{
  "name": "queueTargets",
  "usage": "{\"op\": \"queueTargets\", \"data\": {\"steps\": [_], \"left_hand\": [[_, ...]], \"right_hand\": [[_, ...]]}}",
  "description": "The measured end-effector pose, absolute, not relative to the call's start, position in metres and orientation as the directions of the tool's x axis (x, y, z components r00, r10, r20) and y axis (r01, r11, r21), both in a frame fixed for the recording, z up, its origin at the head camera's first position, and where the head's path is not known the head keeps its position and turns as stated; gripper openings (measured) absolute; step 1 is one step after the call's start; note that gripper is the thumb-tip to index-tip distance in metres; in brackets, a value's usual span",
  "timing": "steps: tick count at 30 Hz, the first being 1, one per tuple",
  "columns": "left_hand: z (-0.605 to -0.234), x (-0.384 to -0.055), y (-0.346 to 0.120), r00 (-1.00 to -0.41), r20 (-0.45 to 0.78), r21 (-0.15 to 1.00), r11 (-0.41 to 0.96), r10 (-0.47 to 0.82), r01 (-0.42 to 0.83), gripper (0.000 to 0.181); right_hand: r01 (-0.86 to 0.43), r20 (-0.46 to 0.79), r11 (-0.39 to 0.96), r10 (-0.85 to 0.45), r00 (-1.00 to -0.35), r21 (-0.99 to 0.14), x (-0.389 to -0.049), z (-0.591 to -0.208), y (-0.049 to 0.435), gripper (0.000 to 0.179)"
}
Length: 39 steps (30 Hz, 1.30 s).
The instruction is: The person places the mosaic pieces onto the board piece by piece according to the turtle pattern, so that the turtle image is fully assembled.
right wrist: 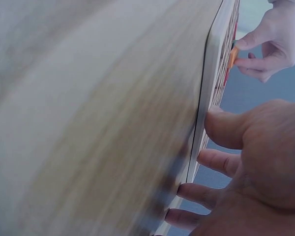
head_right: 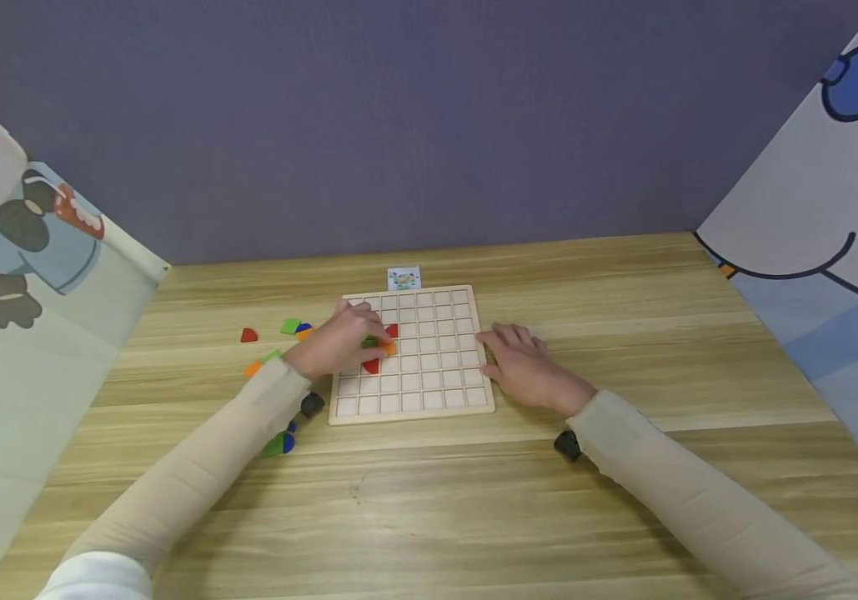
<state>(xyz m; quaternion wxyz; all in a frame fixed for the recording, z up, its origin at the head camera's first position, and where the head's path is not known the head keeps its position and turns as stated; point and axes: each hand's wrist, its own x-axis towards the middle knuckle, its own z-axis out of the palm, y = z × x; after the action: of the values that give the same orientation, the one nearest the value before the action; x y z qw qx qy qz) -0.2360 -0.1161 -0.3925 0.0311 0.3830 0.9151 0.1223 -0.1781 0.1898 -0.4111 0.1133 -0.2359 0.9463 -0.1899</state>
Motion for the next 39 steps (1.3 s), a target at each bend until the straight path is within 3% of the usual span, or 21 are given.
{"op": "queueTargets", "data": {"steps": [28,39], "left_hand": [[-0.396,-0.238,-0.114,-0.692,0.052,0.152,0.679,0.720,0.718,0.015],[-0.389,-0.234,-0.122,-0.714,0.060,0.199,0.693,0.698,0.693,0.013]], "right_hand": [[-0.391,-0.125,0.820,-0.478,-0.869,-0.417,-0.178,-0.408,0.187,0.051],[-0.385,-0.135,0.821,-0.476,-0.869,-0.422,-0.178,-0.409,0.187,0.051]]}}
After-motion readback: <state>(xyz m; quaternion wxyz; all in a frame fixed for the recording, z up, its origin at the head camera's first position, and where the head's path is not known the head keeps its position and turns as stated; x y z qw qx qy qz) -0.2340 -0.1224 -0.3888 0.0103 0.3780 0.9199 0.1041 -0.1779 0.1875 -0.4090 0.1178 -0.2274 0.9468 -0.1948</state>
